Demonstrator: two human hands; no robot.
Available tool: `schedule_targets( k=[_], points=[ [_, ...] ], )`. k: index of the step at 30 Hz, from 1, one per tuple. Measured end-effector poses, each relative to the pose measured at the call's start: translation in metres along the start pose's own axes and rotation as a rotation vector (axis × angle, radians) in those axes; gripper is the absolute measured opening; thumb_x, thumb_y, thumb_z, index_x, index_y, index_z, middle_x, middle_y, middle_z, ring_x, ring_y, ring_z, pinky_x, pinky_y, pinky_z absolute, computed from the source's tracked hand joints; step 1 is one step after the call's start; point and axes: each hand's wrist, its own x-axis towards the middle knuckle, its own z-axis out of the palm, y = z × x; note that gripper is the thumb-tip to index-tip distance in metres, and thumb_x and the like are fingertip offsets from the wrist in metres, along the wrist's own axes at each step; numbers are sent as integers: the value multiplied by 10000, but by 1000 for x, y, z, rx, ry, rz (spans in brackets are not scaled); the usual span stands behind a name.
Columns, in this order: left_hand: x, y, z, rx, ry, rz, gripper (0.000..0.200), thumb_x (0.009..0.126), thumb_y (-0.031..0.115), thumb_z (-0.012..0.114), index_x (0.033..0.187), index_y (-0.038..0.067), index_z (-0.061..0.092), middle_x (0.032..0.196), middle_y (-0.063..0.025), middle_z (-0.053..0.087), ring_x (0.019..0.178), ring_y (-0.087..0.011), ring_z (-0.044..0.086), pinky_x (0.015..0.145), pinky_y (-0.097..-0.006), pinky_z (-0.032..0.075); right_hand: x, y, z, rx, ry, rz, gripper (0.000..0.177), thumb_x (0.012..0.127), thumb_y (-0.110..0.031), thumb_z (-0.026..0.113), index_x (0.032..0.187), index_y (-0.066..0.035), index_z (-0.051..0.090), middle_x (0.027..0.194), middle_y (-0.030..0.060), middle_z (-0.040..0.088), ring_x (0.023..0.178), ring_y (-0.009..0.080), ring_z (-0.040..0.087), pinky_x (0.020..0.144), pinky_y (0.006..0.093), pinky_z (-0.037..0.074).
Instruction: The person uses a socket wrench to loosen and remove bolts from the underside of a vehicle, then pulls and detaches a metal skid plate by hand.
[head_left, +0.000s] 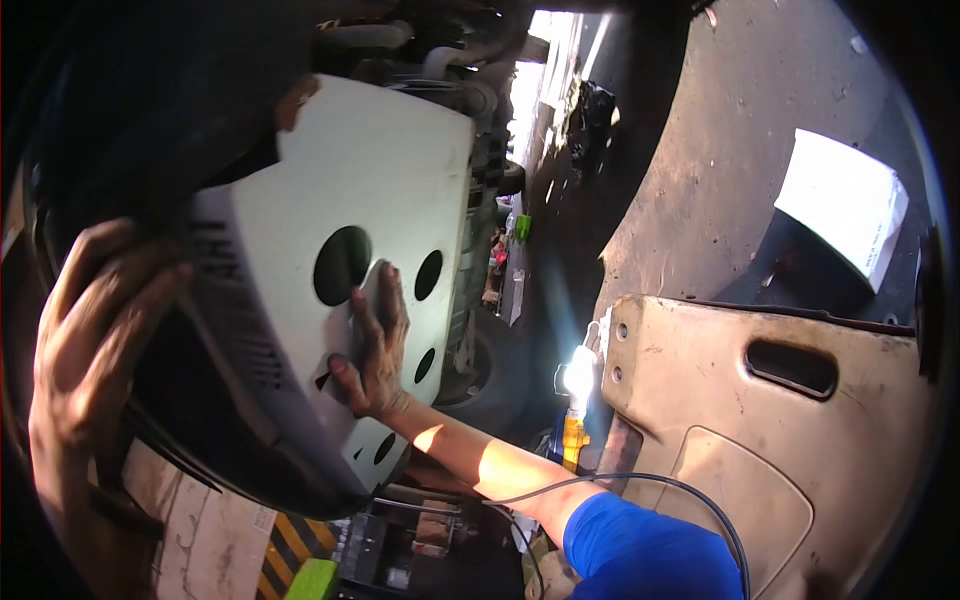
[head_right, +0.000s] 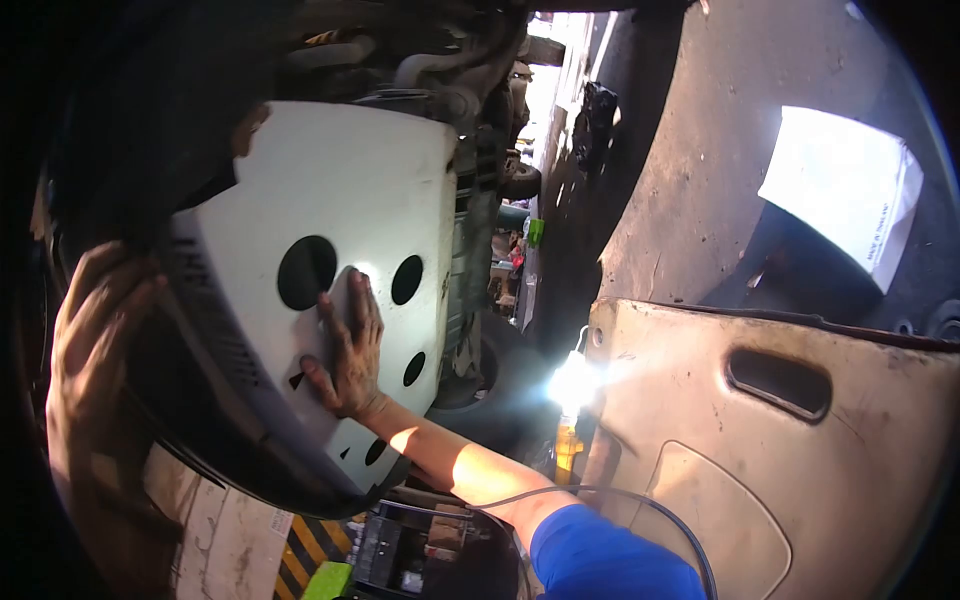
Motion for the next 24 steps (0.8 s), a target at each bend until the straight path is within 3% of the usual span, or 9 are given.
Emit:
schedule_targets(
  k=[2,6,9,11,17,21,24],
  points=[
    [-10,-11,15,-9,106,32,411,670,65,754,1059,-47,680,990,-183,662,988,-352,644,798,-420,587,1,-3,0,7,7,-8,750,1011,-521,467,1594,-64,355,1649,342,176,1529,516,190,1218,592,176],
    [-14,-17,28,10,189,28,373,700,54,801,1041,-10,665,916,-140,610,897,-298,625,741,-402,579,2,-4,-1,-7,-8,-18,748,1030,-524,438,1605,-60,323,1652,347,155,1537,515,166,1224,587,154],
    [-12,-11,21,27,166,12,339,714,58,793,1024,-12,674,982,-146,644,982,-316,654,804,-406,574,1,-1,-1,-15,-48,-26,754,1040,-522,421,1615,-54,285,1655,355,118,1543,517,134,1229,593,132],
    [-12,-11,18,-8,142,-21,352,723,59,767,1059,-21,698,1156,-173,693,1044,-347,655,843,-427,559,0,1,-3,-32,-79,-38,749,1055,-509,400,1610,-24,265,1652,369,92,1544,524,113,1232,604,119],
    [-11,-17,11,-96,184,59,398,699,21,790,1087,-29,712,997,-196,745,921,-362,678,756,-432,570,0,-2,-4,-12,-79,-5,746,1046,-521,412,1617,-56,286,1654,353,115,1537,523,142,1231,589,133],
    [-10,-27,26,-53,407,227,445,686,-1,831,1108,-43,700,946,-212,740,798,-366,700,679,-417,578,2,-4,-5,-14,-70,-6,735,1049,-508,408,1616,-56,288,1654,354,113,1536,525,142,1231,591,135],
    [-11,-19,23,-21,315,110,492,710,3,827,1174,-48,672,954,-196,743,842,-364,706,726,-430,583,2,-4,-4,-5,-72,-5,726,1050,-494,404,1618,-59,284,1655,356,103,1534,533,140,1230,597,132]
  ],
)
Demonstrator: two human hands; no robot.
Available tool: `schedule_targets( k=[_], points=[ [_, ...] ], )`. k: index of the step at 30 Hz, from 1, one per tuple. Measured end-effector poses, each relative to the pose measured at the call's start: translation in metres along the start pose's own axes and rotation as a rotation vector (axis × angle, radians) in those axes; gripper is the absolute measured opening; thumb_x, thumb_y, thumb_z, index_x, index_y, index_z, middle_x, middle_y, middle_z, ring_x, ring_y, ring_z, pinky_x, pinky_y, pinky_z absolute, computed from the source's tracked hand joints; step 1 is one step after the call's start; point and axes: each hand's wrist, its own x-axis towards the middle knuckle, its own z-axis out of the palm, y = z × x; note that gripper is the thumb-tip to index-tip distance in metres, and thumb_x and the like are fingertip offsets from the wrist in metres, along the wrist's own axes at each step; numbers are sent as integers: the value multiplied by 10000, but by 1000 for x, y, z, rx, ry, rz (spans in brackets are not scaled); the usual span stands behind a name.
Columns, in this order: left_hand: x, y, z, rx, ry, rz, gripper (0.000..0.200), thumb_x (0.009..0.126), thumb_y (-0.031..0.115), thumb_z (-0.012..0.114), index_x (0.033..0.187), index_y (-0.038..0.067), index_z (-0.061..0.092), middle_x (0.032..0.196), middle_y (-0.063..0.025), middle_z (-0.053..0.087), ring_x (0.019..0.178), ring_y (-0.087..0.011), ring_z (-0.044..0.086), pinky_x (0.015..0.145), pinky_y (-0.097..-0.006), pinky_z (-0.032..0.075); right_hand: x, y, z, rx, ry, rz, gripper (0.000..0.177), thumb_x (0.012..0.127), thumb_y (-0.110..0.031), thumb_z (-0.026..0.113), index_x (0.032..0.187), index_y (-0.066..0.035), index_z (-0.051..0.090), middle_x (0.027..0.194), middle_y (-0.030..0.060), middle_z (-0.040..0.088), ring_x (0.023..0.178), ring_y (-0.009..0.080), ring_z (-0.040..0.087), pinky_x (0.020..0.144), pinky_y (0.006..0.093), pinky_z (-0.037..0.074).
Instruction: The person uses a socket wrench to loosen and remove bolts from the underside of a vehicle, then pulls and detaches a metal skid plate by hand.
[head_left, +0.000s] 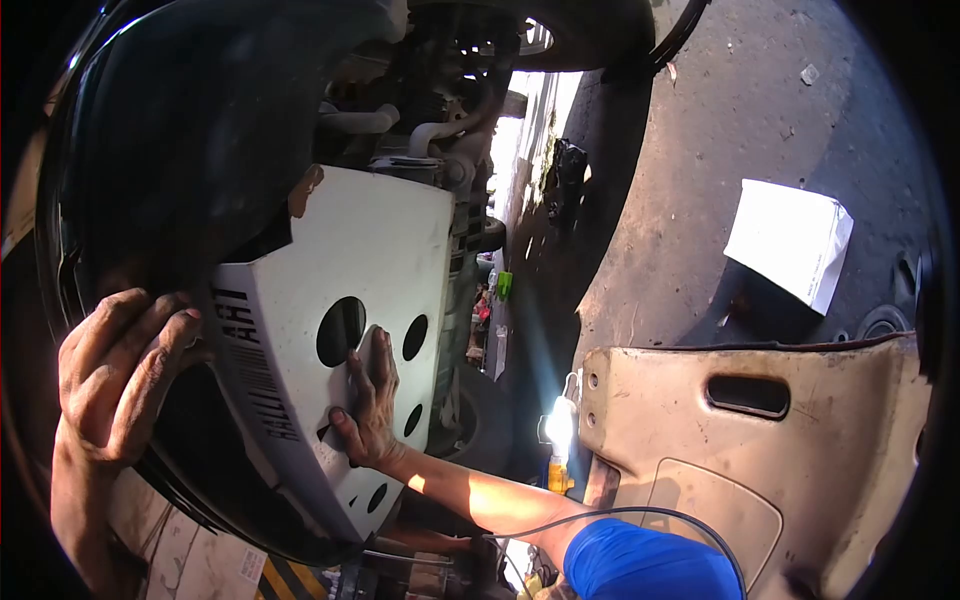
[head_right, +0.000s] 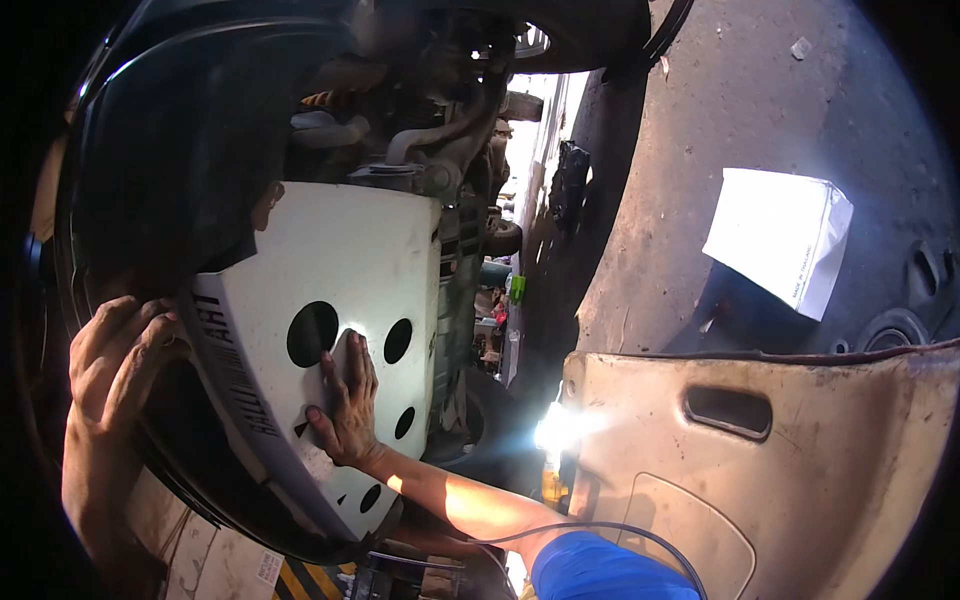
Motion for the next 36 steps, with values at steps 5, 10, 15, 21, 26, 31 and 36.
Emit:
schedule_targets(
  k=[5,10,15,21,26,31,36],
  points=[
    [16,8,-13,-9,-246,-126,408,727,15,802,1123,-9,706,1000,-160,751,1000,-342,680,837,-435,554,-1,1,-1,-11,-27,0,724,1052,-475,397,1626,-55,262,1657,362,78,1529,552,121,1224,617,115],
    [6,3,-17,-120,-376,-185,432,746,68,763,1175,104,724,1048,-145,739,1047,-322,649,856,-427,532,-1,-1,-2,-27,-47,3,731,1052,-473,394,1632,-55,243,1659,363,58,1532,556,96,1220,623,103],
    [15,10,-17,17,-450,-8,506,676,82,763,1181,84,722,1102,-168,696,1083,-335,627,854,-440,526,-1,0,-3,-32,-64,-4,738,1061,-476,342,1644,-52,185,1654,380,10,1528,564,73,1215,627,73],
    [19,18,-24,129,-368,-110,438,695,63,737,1123,-24,706,1142,-184,689,1089,-373,641,907,-477,540,-1,-1,-2,-36,-63,-2,732,1064,-476,342,1642,-55,189,1656,375,13,1525,570,77,1213,632,80],
    [28,11,-24,29,-309,-75,421,681,49,741,1089,-49,706,1093,-203,713,1029,-369,659,833,-445,564,0,-1,-2,-25,-50,2,728,1060,-483,363,1638,-65,216,1658,364,34,1531,557,84,1218,624,91],
    [4,-2,-16,-28,-221,-27,463,648,22,785,1092,-48,672,1069,-207,718,1001,-360,668,796,-424,565,-1,-1,-1,-3,-24,12,723,1050,-494,404,1628,-80,273,1662,352,73,1545,529,98,1228,603,109],
    [2,4,-9,21,-149,-51,443,661,-11,813,1076,-42,661,1024,-190,721,943,-338,687,795,-431,568,-1,0,0,-6,-28,15,737,1042,-504,413,1628,-79,274,1661,354,70,1544,532,96,1225,606,115]
  ],
)
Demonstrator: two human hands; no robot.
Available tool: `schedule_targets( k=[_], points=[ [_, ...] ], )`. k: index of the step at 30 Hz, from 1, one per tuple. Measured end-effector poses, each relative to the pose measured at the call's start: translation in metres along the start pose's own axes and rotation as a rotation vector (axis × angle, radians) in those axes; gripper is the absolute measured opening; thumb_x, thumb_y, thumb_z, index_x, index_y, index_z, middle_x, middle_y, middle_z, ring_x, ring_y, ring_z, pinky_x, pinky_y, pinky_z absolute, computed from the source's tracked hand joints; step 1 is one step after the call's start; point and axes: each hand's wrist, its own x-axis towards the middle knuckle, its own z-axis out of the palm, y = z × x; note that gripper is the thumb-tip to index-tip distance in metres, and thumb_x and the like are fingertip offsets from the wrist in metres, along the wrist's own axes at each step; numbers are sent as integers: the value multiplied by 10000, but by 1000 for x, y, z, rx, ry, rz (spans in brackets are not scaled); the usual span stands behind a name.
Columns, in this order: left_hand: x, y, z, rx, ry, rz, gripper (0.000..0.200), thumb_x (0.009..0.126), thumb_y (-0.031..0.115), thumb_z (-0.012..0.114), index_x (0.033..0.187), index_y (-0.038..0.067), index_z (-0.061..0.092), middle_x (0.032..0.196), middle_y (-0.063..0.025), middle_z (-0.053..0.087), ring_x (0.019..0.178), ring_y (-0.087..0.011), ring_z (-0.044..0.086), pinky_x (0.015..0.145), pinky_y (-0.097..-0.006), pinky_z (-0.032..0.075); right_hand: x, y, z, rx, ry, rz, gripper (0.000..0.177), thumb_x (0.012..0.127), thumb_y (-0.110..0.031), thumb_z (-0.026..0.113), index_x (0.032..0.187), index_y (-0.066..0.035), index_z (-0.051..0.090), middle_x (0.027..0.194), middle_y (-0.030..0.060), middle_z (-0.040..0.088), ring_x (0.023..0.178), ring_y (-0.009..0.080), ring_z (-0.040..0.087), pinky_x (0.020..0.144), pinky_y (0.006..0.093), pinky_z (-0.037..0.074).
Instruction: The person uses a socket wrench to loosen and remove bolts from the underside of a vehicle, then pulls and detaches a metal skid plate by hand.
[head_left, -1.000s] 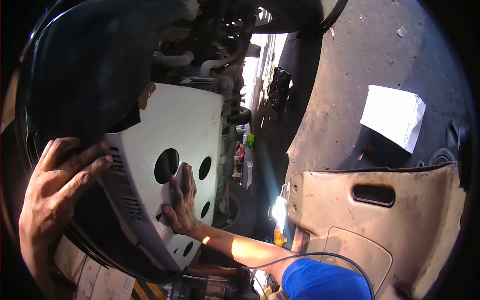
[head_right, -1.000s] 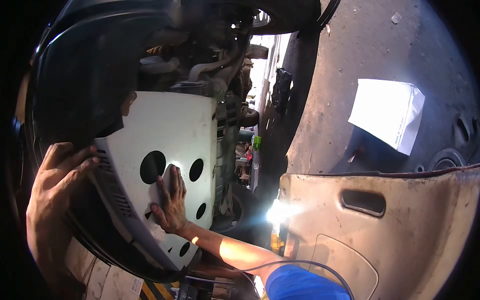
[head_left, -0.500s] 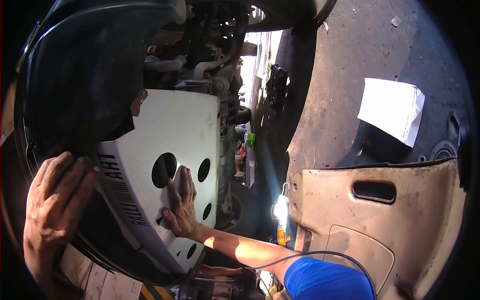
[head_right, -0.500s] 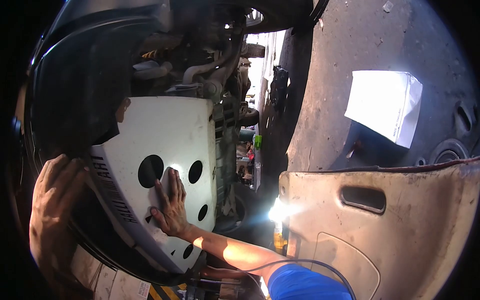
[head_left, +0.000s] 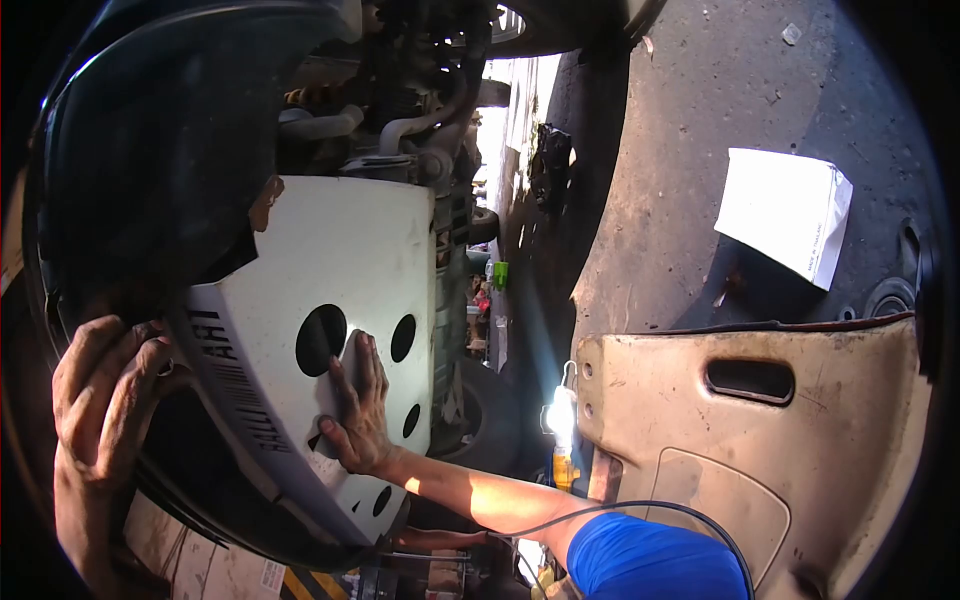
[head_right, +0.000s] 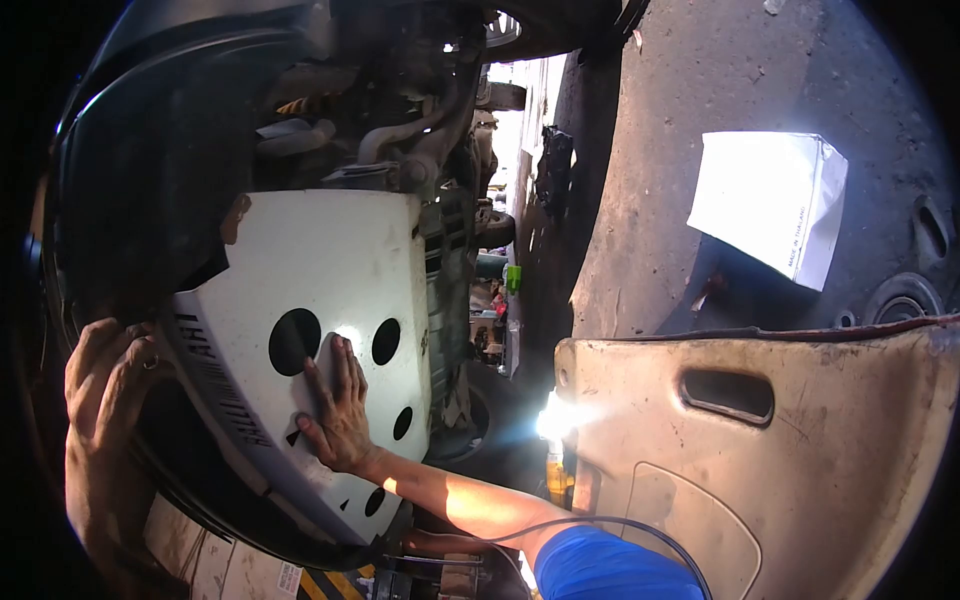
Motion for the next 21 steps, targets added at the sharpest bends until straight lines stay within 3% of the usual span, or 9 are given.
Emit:
schedule_targets(
  k=[2,6,9,14,17,21],
  points=[
    [-4,-1,0,75,-103,-34,451,686,20,803,1118,-22,681,1123,-184,718,1016,-351,668,803,-429,575,-2,0,-1,-3,-5,6,743,1040,-507,418,1629,-80,272,1662,354,69,1544,533,94,1224,607,115],
    [11,7,-7,28,-130,-66,446,698,-18,770,1139,3,707,1159,-157,719,999,-345,665,799,-412,575,-1,0,-1,-4,-10,7,745,1038,-504,422,1631,-82,267,1662,354,66,1544,534,92,1224,608,112],
    [14,4,-15,-80,-169,-103,455,681,-40,761,1132,-1,711,1126,-158,720,975,-343,656,786,-406,570,-1,0,-1,1,-6,5,744,1038,-504,424,1633,-87,265,1663,353,63,1545,532,91,1225,608,111],
    [13,3,0,-113,-38,-28,333,626,-38,779,939,-44,668,965,-173,689,804,-303,657,612,-370,536,-2,1,0,0,-11,13,740,1037,-501,431,1635,-97,267,1665,348,61,1546,530,91,1228,607,109],
    [13,2,0,-133,-22,-67,283,682,-1,750,935,-50,636,976,-188,681,812,-312,639,635,-377,518,-2,1,-1,0,-8,18,741,1033,-497,439,1636,-101,267,1666,347,61,1547,529,89,1229,608,106],
    [-4,0,3,-29,-74,-137,332,682,-56,774,981,-22,634,1014,-183,685,848,-319,642,681,-411,521,-1,0,-1,15,-17,21,746,1026,-488,455,1636,-102,267,1666,346,61,1547,530,85,1230,609,105]
  ],
)
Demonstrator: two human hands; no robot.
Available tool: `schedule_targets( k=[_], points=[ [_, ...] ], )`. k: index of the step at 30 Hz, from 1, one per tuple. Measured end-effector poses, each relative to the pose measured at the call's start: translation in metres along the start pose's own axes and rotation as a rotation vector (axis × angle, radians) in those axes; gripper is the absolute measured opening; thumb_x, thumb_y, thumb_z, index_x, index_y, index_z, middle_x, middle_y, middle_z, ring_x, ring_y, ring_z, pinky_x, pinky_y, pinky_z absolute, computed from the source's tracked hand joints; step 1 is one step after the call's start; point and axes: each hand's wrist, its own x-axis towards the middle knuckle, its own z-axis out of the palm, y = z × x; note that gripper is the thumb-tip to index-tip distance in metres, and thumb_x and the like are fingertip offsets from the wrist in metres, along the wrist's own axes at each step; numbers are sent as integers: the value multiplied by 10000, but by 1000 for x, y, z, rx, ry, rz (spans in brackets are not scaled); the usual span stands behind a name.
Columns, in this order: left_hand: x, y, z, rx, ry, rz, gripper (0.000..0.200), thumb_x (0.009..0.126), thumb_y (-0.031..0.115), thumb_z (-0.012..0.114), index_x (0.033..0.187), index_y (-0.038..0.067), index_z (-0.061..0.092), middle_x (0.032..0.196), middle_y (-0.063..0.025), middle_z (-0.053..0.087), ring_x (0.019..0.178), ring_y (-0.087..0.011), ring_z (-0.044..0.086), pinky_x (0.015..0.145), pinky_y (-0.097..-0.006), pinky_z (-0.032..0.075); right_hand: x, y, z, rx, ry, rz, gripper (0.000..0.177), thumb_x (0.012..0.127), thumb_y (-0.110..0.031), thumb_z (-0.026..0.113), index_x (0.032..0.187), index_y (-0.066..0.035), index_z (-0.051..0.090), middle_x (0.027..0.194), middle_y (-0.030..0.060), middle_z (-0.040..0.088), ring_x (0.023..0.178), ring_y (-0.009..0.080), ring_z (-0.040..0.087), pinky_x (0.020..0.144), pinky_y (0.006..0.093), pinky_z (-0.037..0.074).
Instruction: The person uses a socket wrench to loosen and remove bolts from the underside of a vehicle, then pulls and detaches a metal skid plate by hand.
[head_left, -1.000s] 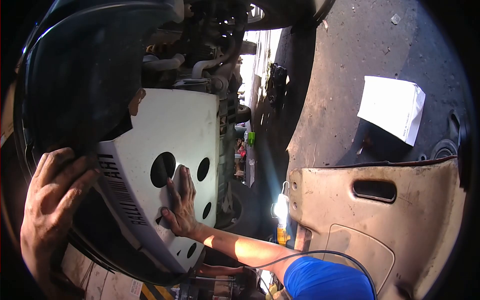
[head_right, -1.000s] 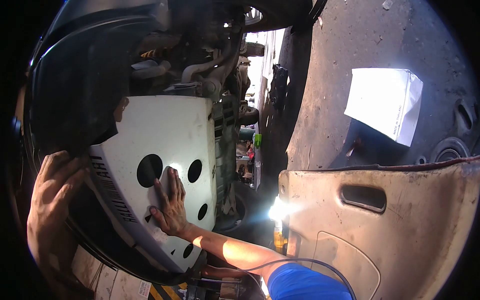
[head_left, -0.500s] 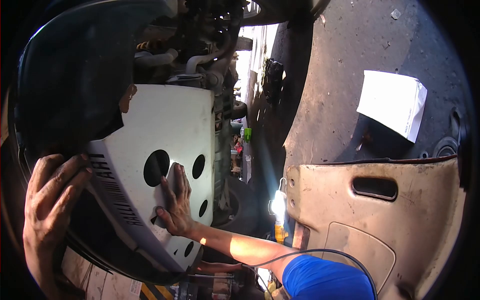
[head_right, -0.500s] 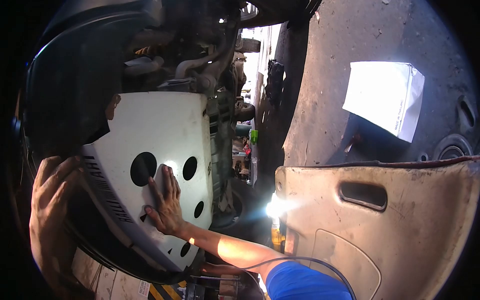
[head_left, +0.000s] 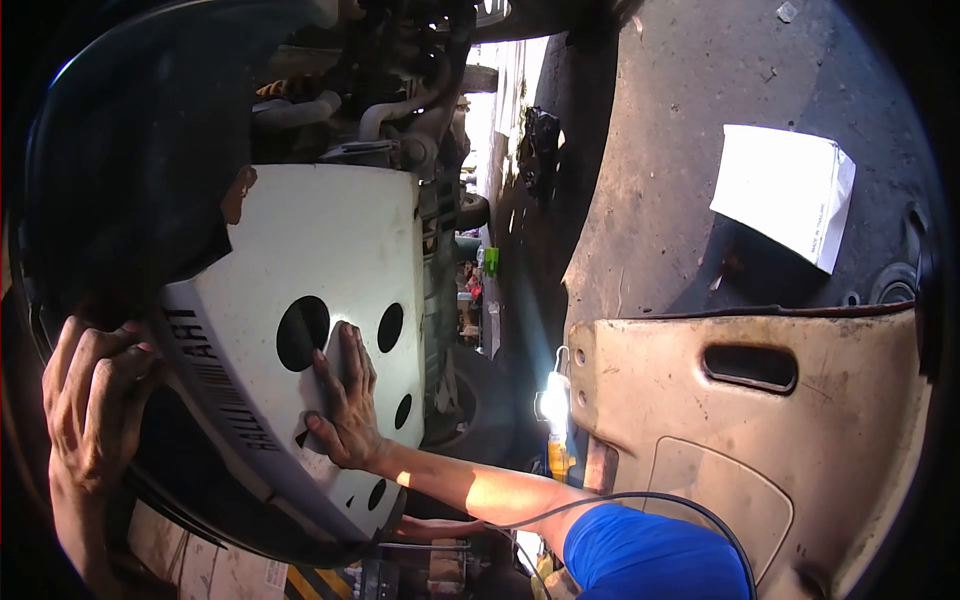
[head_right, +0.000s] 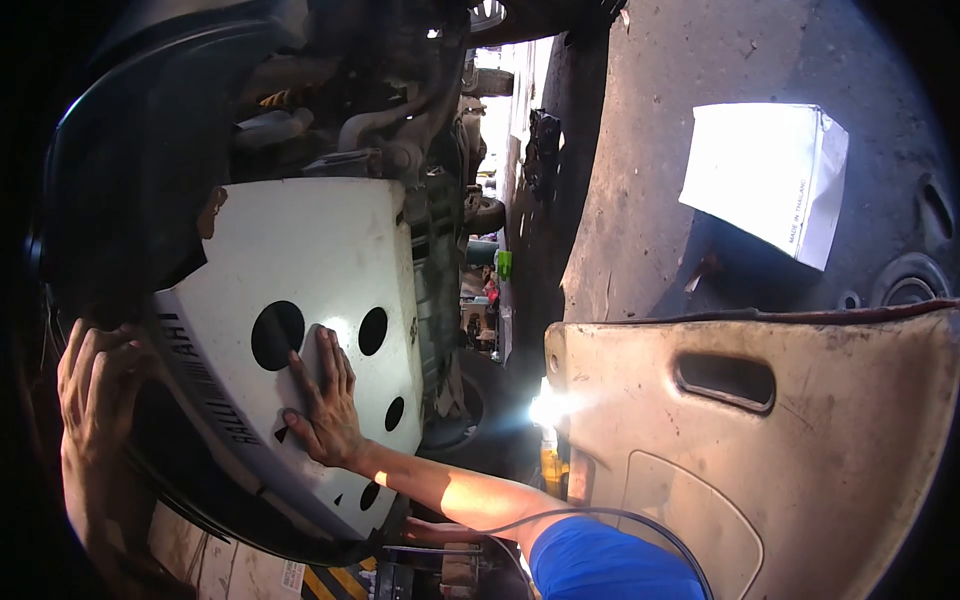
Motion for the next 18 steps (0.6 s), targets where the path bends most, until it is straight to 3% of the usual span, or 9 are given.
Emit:
schedule_targets(
  k=[4,7,13,18],
  points=[
    [-1,13,2,49,-43,-132,359,685,-43,808,1023,-13,692,1082,-154,701,1038,-362,659,843,-461,563,0,-1,-1,-7,0,3,744,1022,-478,462,1636,-103,269,1665,344,66,1545,531,88,1230,609,106],
    [16,29,-15,65,-123,-98,397,717,-67,780,1101,-1,705,1126,-167,706,1123,-384,653,904,-475,577,1,-2,-2,-12,2,2,742,1025,-484,455,1632,-97,276,1662,346,76,1543,531,97,1231,606,108],
    [0,8,-14,99,-120,55,393,748,-23,780,1134,-5,708,1129,-167,715,1154,-378,655,923,-474,577,0,-1,-1,-27,8,-1,744,1028,-500,444,1626,-86,288,1659,348,87,1539,532,113,1231,601,117],
    [-7,2,-12,87,-149,-26,461,709,-4,838,1151,-4,705,1168,-191,707,1180,-380,657,976,-484,569,2,-2,-2,-17,12,-1,741,1028,-498,444,1627,-90,289,1659,347,88,1539,533,116,1232,600,119]
  ],
)
